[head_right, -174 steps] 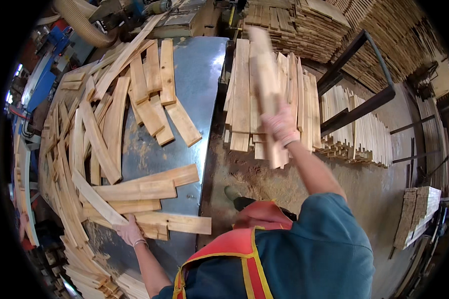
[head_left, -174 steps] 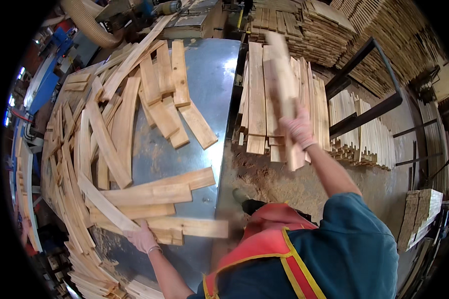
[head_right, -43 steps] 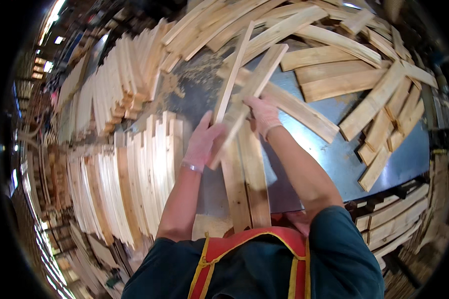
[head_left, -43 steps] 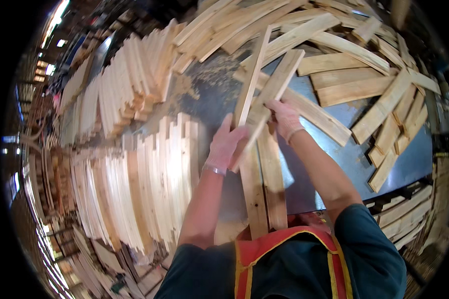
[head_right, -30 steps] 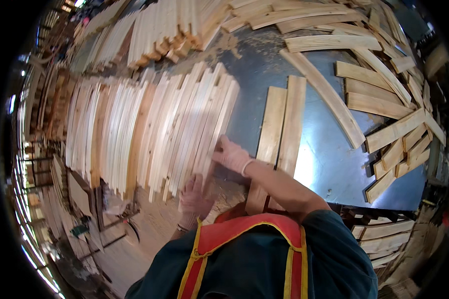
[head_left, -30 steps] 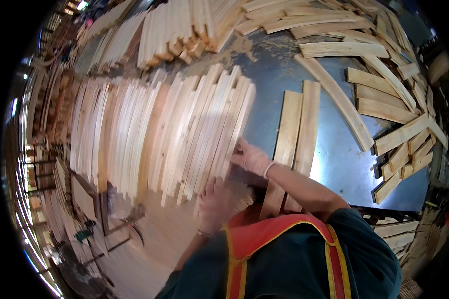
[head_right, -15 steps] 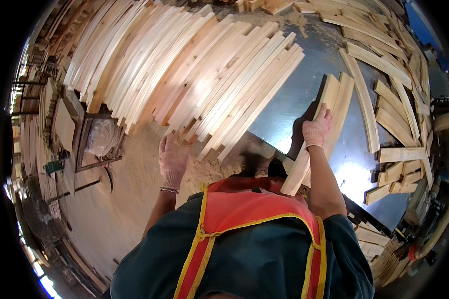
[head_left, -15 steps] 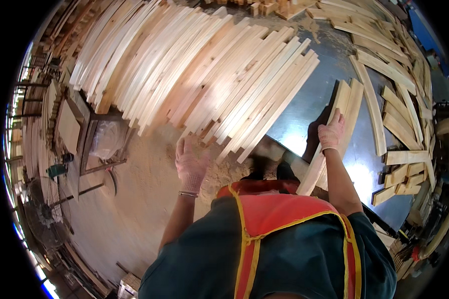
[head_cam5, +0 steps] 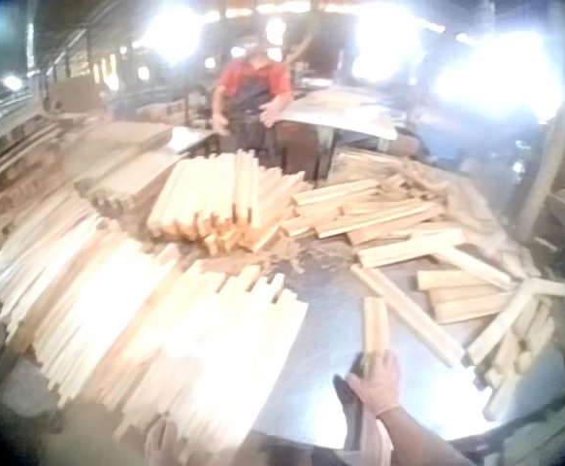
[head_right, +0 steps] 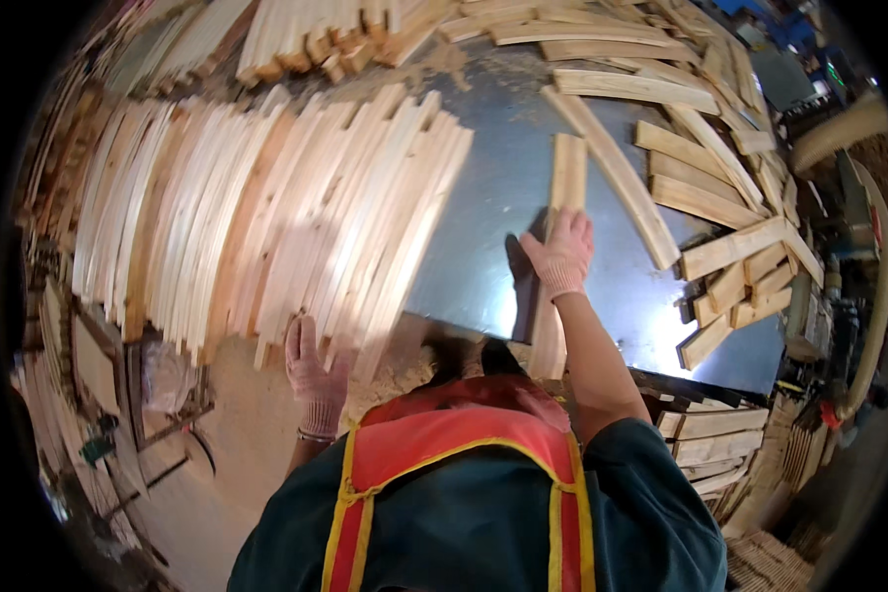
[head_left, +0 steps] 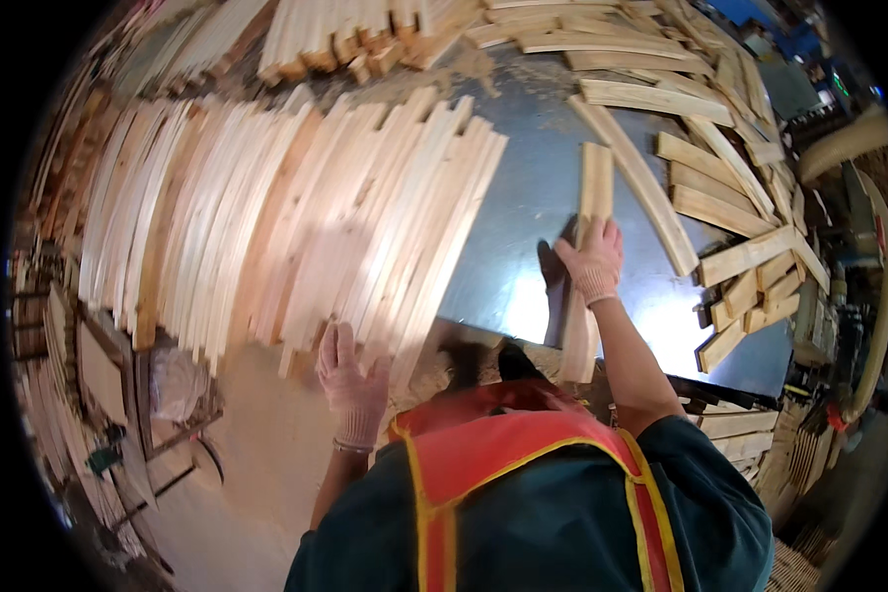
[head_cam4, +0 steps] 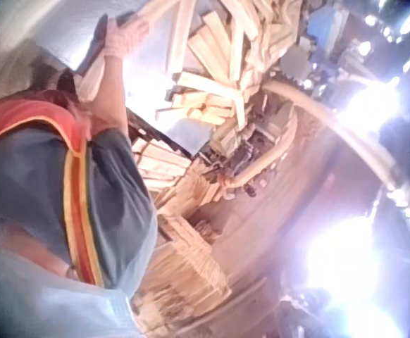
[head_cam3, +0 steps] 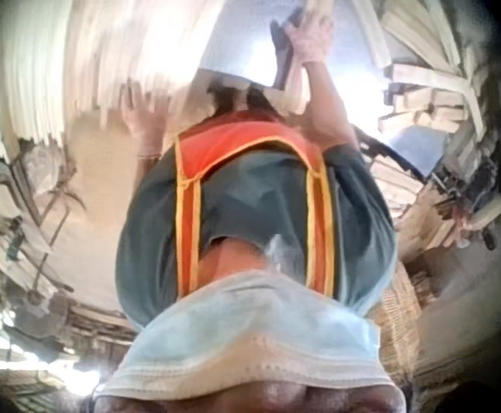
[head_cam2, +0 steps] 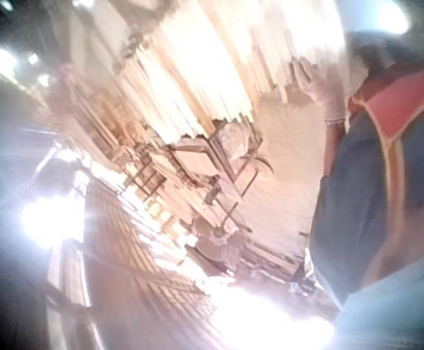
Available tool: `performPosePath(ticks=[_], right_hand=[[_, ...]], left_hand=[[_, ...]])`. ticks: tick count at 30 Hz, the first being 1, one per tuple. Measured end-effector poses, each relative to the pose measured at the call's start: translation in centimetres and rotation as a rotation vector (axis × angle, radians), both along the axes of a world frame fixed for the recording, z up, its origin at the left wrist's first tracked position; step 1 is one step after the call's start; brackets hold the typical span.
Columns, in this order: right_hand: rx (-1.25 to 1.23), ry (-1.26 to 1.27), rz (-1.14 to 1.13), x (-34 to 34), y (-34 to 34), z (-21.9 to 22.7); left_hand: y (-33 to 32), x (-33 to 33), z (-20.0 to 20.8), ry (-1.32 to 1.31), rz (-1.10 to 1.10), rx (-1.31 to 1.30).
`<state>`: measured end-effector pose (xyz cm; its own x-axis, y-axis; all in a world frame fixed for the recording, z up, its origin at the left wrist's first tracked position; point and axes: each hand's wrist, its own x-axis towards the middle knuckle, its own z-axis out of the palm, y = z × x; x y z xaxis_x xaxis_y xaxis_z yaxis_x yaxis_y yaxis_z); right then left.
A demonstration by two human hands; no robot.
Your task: The person repeatedly picks up wooden planks from a large pile on a metal table and stacks them into a neat arrangement. The task involves continuous sorting and organizing of the wood pieces by hand.
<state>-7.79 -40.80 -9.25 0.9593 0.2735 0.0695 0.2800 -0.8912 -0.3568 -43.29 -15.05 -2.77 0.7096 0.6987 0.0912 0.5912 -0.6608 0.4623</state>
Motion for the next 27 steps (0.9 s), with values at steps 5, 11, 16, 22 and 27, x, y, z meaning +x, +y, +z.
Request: performPosePath(ticks=[5,11,16,22,27], right_hand=[[-0.002,0.278,-0.21,-0.8,-0.1,3.5],[0.354,0.69,0.167,-2.1,8.7,4.1],[0.215,0.76,0.729,8.2,8.5,5.0],[1.237,0.711,-0.491,33.3,1.2,2.4],[1.533,0.617,-0.776,46.1,-0.3,-3.6]], left_hand=[[-4.1,7.6,1.1,0.083,-0.136,-0.054],[-6.6,15.5,-0.9,0.149,-0.293,0.094],[-6.8,20.1,-2.7,0.371,-0.237,0.297],[-4.6,20.0,-6.1,0.219,-0.296,0.537],[-4.1,21.4,-5.1,0.198,-0.346,0.538]])
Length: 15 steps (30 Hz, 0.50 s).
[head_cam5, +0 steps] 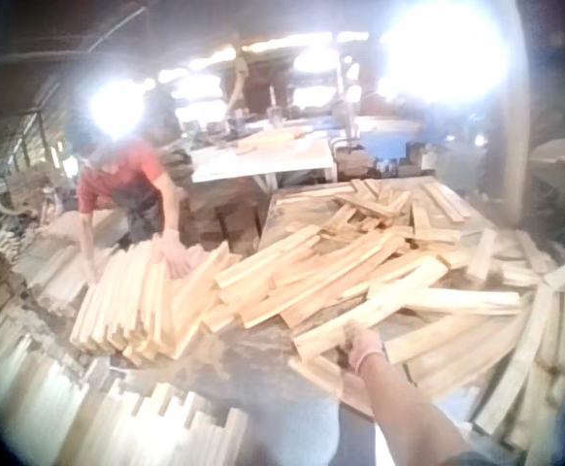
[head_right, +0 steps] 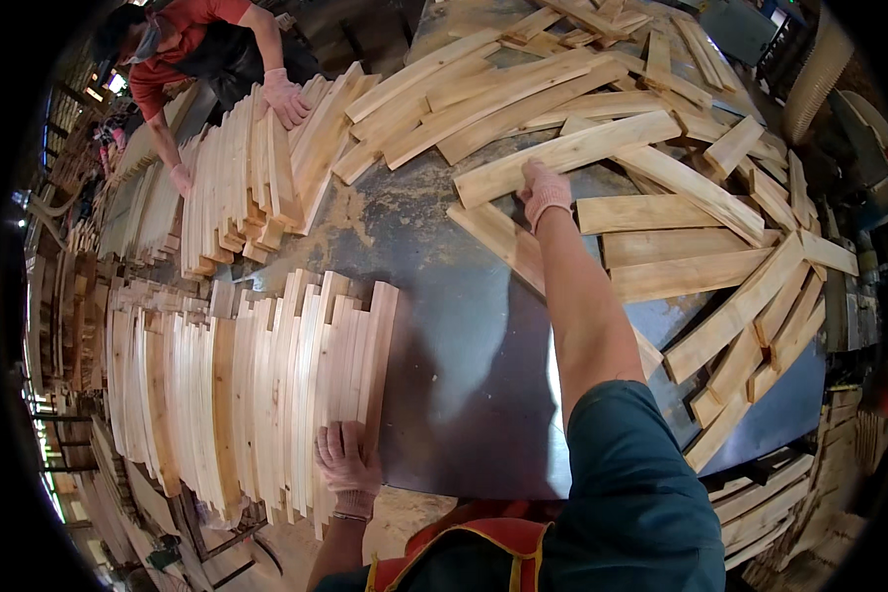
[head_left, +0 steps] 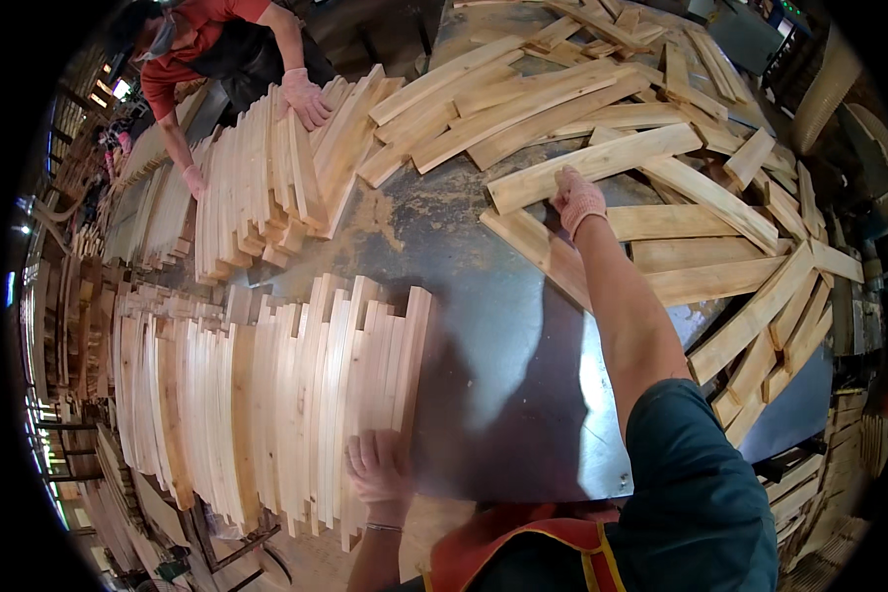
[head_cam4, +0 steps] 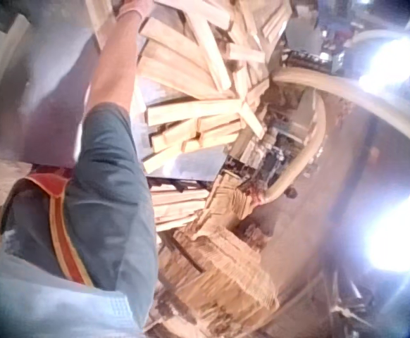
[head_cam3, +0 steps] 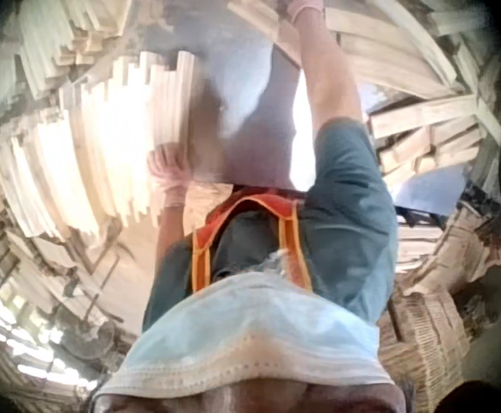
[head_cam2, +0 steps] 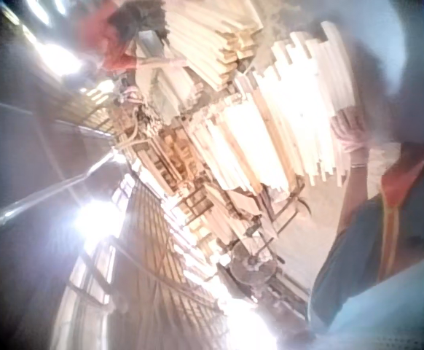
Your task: The person repeatedly picks up wooden planks from a large pile on a metal table and stacks them into a neat arrangement. The task involves continuous sorting and organizing of the wood pieces by hand.
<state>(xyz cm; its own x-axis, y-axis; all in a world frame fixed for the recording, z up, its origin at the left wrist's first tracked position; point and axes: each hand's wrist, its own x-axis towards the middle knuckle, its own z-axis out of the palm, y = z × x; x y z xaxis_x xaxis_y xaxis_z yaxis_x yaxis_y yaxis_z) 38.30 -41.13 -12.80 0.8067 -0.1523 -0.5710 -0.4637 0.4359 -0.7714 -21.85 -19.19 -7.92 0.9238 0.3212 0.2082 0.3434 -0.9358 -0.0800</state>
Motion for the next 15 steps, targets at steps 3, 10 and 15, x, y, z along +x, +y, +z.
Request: performPosePath(ticks=[3,10,15], right_hand=[[0.115,-0.249,0.083,-4.4,0.4,1.3],[-0.662,-0.323,0.548,-20.9,-12.9,6.9],[-1.525,-0.516,1.058,-25.3,-15.9,9.9]], left_hand=[[-0.4,-1.6,-1.1,-0.019,0.008,-0.002],[-0.5,-1.6,-1.0,0.009,0.042,-0.018],[-0.7,-2.0,-0.9,0.062,0.064,-0.025]])
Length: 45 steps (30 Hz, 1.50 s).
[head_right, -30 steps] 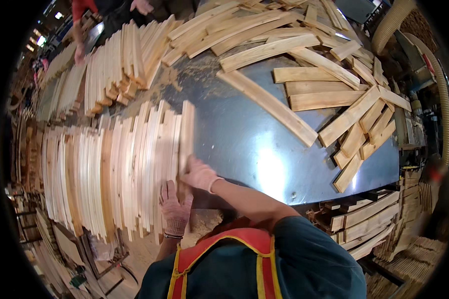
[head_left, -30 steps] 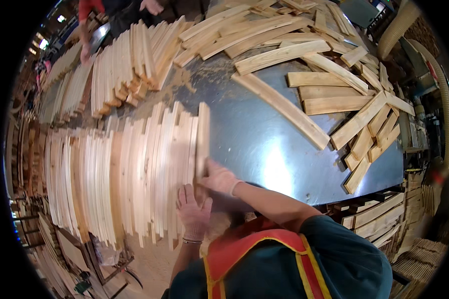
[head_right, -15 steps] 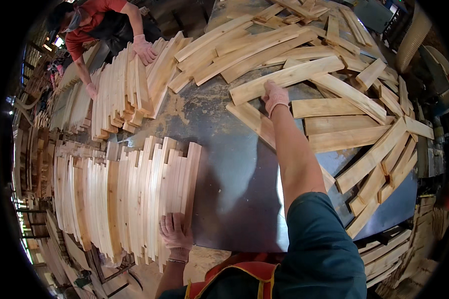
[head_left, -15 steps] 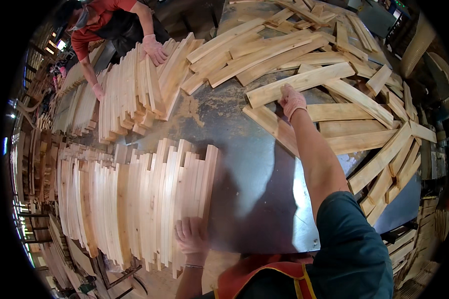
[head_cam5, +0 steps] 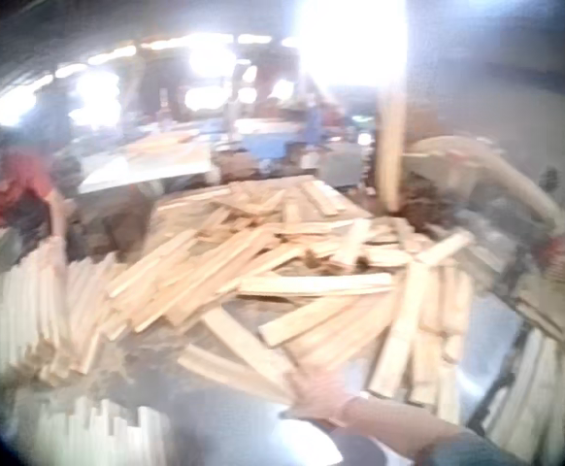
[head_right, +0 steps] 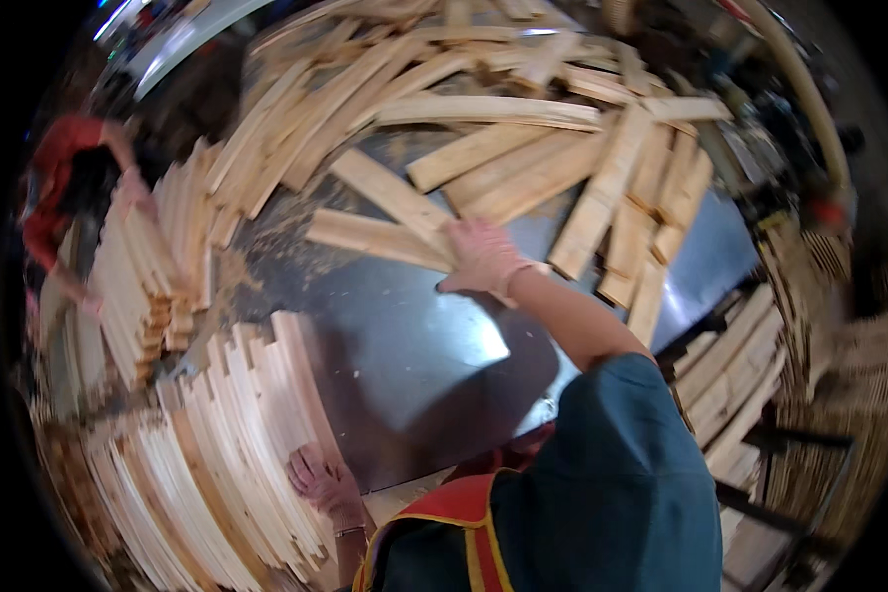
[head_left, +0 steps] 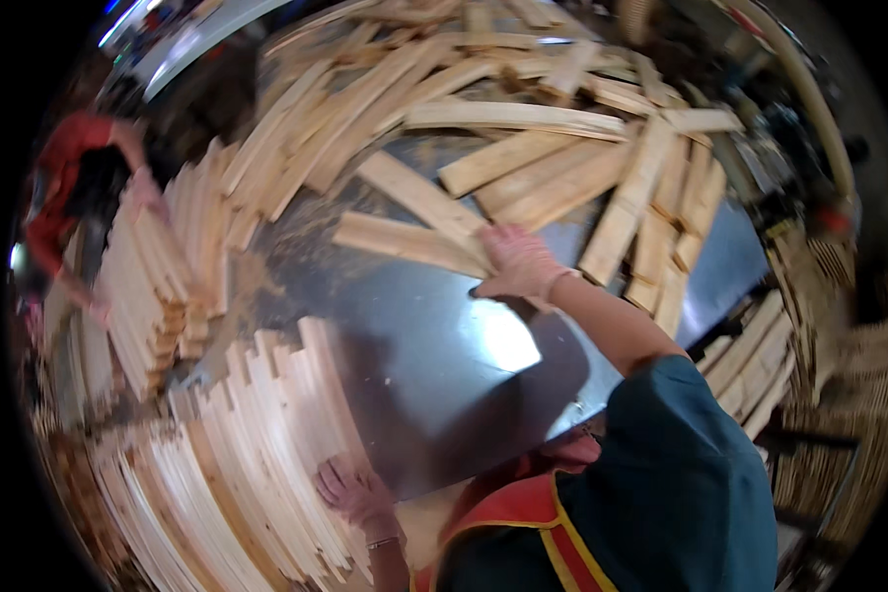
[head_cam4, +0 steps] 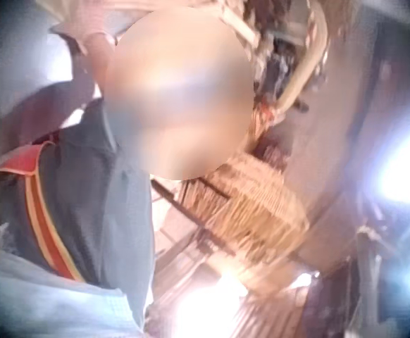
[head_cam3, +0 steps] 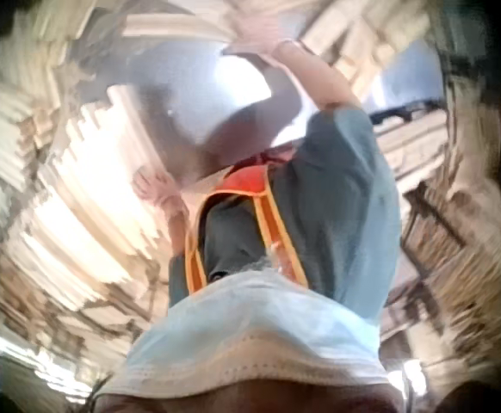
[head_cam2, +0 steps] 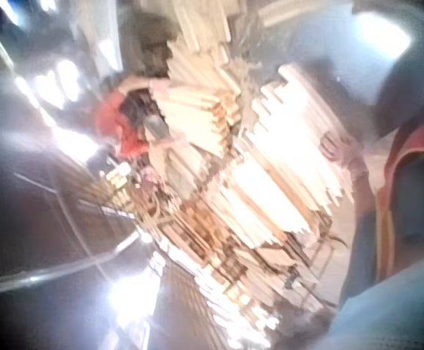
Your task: The person repeatedly picks up wooden planks from a large pile on a metal table and stacks them into a neat arrangement. The task involves continuous sorting and organizing of the wood pieces by hand.
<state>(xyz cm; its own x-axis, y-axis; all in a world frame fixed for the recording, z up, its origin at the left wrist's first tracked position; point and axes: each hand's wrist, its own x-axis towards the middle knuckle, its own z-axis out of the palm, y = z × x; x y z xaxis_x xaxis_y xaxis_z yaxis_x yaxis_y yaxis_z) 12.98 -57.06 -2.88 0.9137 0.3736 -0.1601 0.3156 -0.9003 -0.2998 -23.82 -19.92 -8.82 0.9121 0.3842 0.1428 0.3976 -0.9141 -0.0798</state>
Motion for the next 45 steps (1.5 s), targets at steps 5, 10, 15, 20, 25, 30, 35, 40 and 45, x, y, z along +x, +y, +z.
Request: performPosePath(ticks=[5,10,15,20,25,30,35,40,45], right_hand=[[0.008,0.141,-0.268,-4.2,-0.1,-2.5],[0.581,0.375,-0.302,-17.1,5.6,-2.5],[0.448,0.723,0.097,-29.9,16.9,-2.6],[0.493,0.814,0.542,-23.9,12.6,0.7],[0.591,-0.186,-0.411,-8.9,-15.1,-7.5],[0.662,-0.588,-1.457,-4.3,-39.7,-4.6],[1.433,0.114,-1.577,-3.9,-45.6,-7.3],[1.766,0.017,-1.416,-4.5,-46.9,-5.8],[1.999,-0.185,-1.282,0.1,-45.1,-4.5]], left_hand=[[-0.9,0.9,2.3,0.045,0.035,-0.067],[-0.8,0.7,3.7,0.023,-0.006,-0.252],[-2.4,3.0,4.4,-0.018,-0.131,-0.359],[-2.6,2.7,3.6,0.186,-0.191,-0.073],[-8.3,5.2,7.2,0.263,-0.008,-0.128],[-14.9,8.8,5.7,0.26,-0.344,-0.256],[-23.8,16.2,5.1,0.316,-0.64,-0.409],[-26.3,18.4,6.2,0.379,-0.671,-0.483],[-25.7,18.6,5.5,0.555,-0.701,-0.475]])
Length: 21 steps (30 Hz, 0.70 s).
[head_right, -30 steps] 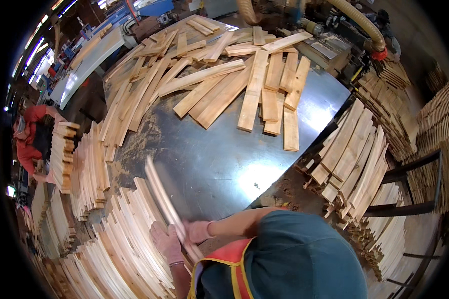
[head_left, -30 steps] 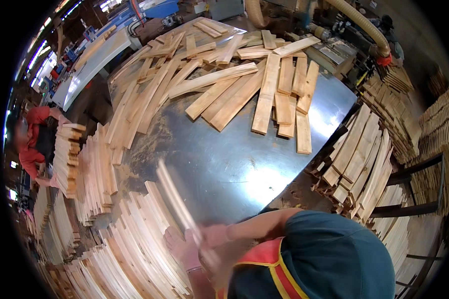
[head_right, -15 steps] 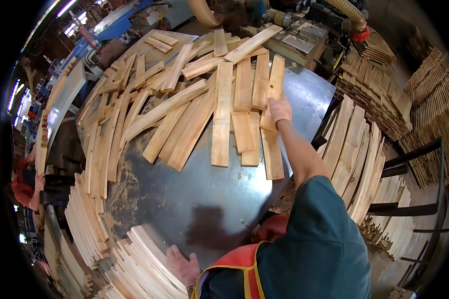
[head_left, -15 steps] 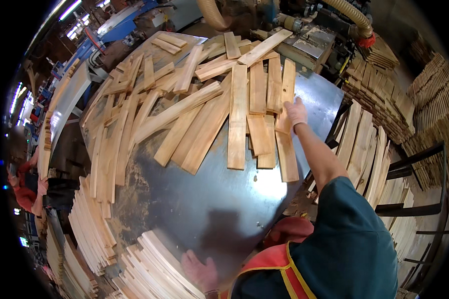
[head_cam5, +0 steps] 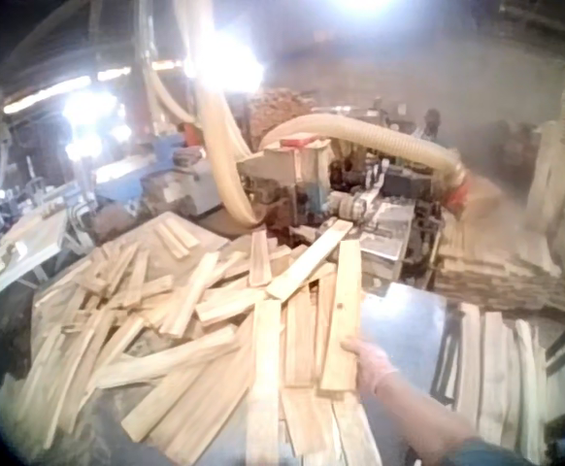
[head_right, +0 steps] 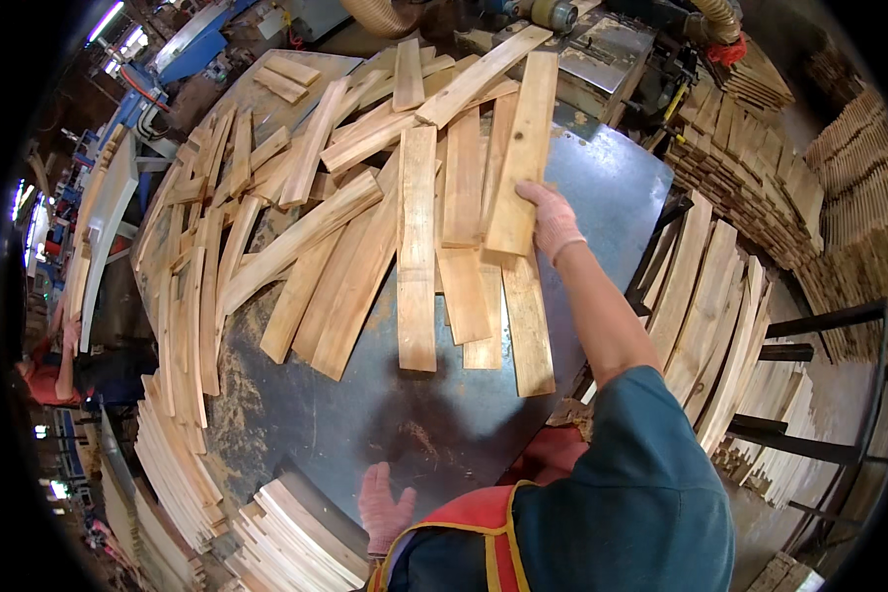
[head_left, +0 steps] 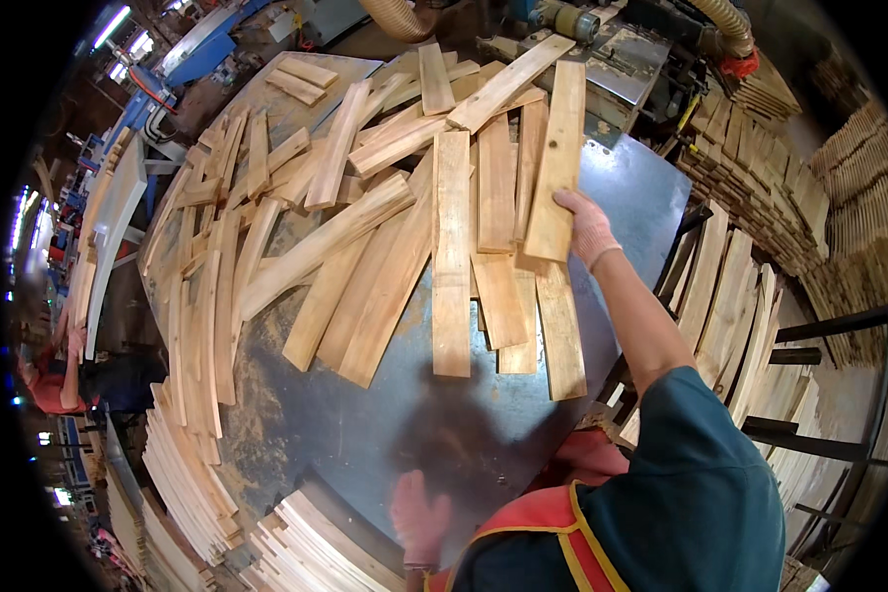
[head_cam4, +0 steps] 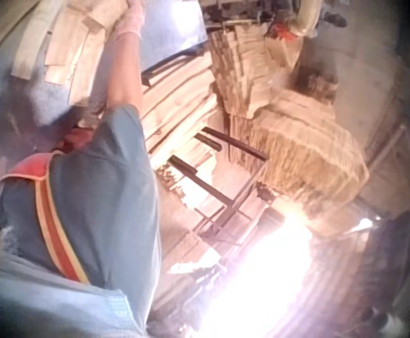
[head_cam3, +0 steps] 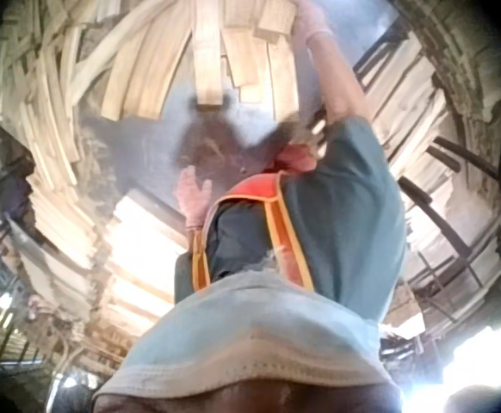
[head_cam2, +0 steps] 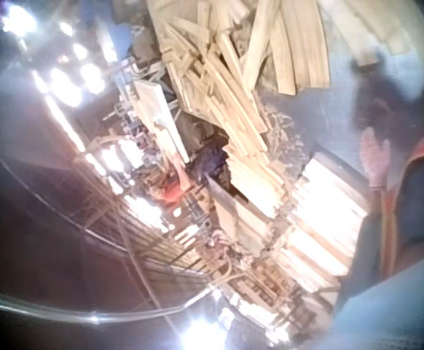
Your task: The person repeatedly picks up wooden planks from a large pile on a metal table and stacks them into a neat arrangement. The task involves continuous sorting and organizing of the wood pieces by hand.
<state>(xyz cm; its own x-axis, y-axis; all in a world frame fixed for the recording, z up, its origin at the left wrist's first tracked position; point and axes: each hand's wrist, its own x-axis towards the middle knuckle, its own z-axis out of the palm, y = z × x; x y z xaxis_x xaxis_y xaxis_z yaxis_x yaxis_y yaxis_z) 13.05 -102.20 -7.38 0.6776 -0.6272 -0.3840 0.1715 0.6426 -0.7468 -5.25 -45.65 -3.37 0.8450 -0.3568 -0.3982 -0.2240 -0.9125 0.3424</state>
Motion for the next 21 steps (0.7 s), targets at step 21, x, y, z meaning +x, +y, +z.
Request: performPosePath(ticks=[21], right_hand=[[-1.095,0.297,0.802,-32.7,33.3,3.6]], left_hand=[[12.8,-18.0,2.5,-0.233,0.373,-0.019]])
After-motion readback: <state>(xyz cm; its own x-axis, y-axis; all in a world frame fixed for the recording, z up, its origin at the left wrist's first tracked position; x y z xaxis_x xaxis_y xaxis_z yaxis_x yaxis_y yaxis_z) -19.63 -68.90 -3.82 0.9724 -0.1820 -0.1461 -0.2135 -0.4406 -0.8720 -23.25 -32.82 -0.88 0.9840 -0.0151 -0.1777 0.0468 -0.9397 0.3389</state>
